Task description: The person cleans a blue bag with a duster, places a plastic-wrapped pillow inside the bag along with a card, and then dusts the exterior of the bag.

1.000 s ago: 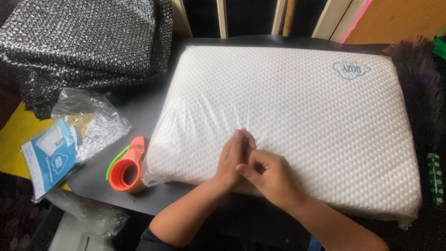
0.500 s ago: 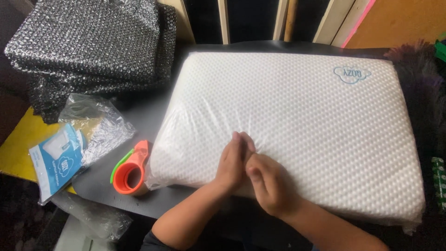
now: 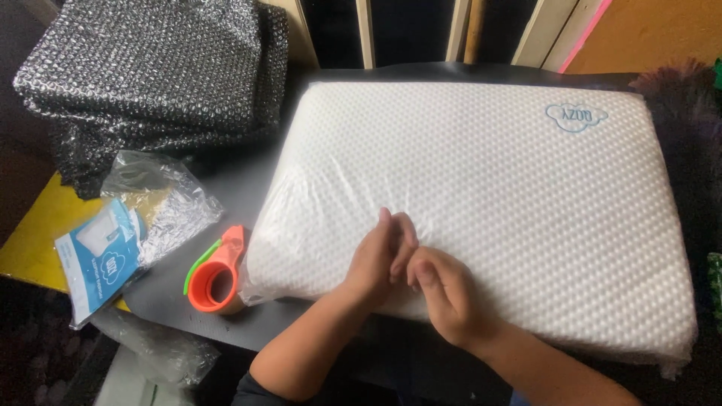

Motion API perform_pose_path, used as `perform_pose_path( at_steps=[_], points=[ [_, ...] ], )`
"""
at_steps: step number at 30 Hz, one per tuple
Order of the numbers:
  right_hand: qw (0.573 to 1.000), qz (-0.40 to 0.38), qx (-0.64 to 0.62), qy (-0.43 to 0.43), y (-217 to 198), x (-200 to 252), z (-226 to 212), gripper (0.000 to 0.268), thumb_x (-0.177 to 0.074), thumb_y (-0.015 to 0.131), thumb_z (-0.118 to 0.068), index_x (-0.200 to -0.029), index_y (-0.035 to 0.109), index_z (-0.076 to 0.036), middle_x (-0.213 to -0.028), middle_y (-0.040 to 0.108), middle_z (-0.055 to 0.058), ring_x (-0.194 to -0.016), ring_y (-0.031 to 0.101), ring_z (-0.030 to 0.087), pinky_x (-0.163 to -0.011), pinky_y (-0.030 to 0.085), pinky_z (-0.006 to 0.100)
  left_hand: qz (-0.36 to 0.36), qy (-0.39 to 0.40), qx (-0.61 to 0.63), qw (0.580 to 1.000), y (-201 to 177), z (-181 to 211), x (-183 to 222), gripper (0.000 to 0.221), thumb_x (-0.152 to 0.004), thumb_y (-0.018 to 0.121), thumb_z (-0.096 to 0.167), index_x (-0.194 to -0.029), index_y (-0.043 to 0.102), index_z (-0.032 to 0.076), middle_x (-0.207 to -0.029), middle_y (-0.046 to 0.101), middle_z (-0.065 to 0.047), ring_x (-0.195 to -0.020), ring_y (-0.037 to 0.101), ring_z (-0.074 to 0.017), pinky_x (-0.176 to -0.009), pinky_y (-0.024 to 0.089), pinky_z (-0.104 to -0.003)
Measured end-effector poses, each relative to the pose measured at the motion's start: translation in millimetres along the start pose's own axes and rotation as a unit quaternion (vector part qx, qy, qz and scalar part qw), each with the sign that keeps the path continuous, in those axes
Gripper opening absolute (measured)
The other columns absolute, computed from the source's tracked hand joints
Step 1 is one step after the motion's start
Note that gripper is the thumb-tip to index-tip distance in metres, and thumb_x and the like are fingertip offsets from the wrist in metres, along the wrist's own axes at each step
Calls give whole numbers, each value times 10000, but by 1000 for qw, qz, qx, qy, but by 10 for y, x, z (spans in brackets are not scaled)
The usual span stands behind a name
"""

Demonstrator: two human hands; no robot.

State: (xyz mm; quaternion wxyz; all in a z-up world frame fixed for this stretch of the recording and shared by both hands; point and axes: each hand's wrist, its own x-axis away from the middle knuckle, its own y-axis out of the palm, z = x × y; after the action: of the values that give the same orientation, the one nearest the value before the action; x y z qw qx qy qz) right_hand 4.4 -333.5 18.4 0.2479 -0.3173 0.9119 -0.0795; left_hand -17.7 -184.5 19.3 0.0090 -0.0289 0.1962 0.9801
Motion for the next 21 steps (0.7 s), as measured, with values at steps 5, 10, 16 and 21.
perform_pose_path(
  at_steps=[5,10,16,21],
  points=[
    [1000,-2,1,-13,-8,1,-25,437,-1082,325,-323,-771,552,-115,-685,540,9,-638,519,135,-600,463,262,-46,28,63,997,-29,-43,-33,584,-1068,259,566,-829,569,132,-452,350,57,-431,495,-119,-480,443,-214],
    [898,68,303,-311,103,107,94,440,-1087,454,-365,-1400,521,-63,-1294,592,140,-1125,628,280,-951,551,434,73,-84,27,993,-96,-122,-36,593,-1056,278,602,-781,557,157,-567,405,76,-509,390,-73,-535,353,-216],
    [834,52,457,-305,291,106,170,641,-1069,446,-587,-1492,521,-111,-1562,489,74,-1468,419,307,-1077,499,523,100,-108,-93,985,-46,-38,-50,603,-982,271,689,-739,513,193,-582,462,58,-557,466,-91,-662,443,-231],
    [822,72,466,-320,324,102,134,626,-1042,532,-604,-1395,599,-91,-1469,586,75,-1395,497,305,-1057,493,517,90,-143,-267,949,-279,-526,-222,501,-1096,217,478,-817,498,171,-725,499,37,-694,502,-84,-861,458,-255]
  ],
)
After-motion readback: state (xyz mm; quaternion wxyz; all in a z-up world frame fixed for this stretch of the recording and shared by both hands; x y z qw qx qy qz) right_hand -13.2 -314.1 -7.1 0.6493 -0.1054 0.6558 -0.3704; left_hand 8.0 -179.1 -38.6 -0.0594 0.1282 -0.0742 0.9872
